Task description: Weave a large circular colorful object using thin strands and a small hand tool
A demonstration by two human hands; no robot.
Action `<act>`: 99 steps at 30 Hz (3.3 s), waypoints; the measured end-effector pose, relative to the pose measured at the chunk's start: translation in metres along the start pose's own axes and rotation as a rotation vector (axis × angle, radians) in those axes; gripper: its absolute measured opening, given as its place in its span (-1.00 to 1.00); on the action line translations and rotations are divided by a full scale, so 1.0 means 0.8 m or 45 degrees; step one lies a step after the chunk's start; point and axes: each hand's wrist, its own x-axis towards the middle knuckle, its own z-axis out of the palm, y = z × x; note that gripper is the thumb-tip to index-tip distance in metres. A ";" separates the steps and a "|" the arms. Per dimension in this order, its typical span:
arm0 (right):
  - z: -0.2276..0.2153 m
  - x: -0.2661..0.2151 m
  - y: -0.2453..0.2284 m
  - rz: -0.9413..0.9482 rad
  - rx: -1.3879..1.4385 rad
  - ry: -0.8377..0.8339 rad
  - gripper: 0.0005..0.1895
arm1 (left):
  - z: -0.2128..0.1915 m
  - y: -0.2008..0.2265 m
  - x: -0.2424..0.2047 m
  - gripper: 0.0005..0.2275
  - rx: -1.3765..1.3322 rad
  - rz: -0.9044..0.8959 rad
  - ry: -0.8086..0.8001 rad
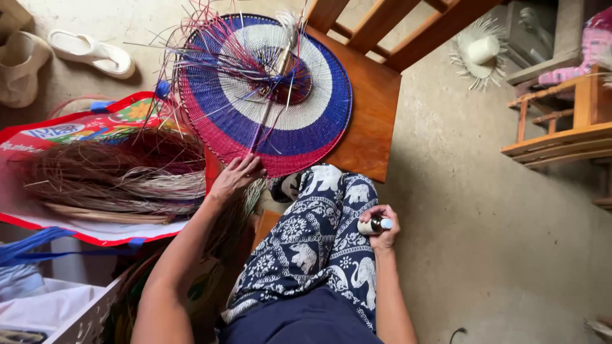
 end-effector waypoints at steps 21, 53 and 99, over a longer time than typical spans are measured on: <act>0.175 0.308 0.070 0.114 0.113 -0.152 -0.42 | -0.066 -0.027 -0.008 -0.58 -0.199 0.002 -0.280; 0.126 0.286 0.176 -0.744 -2.432 0.350 -0.58 | -0.080 0.122 0.431 -0.67 1.416 -0.570 -0.562; 0.227 0.385 0.124 -0.350 -0.227 -0.112 -0.49 | -0.007 0.066 0.299 -0.27 -0.446 -0.712 -0.004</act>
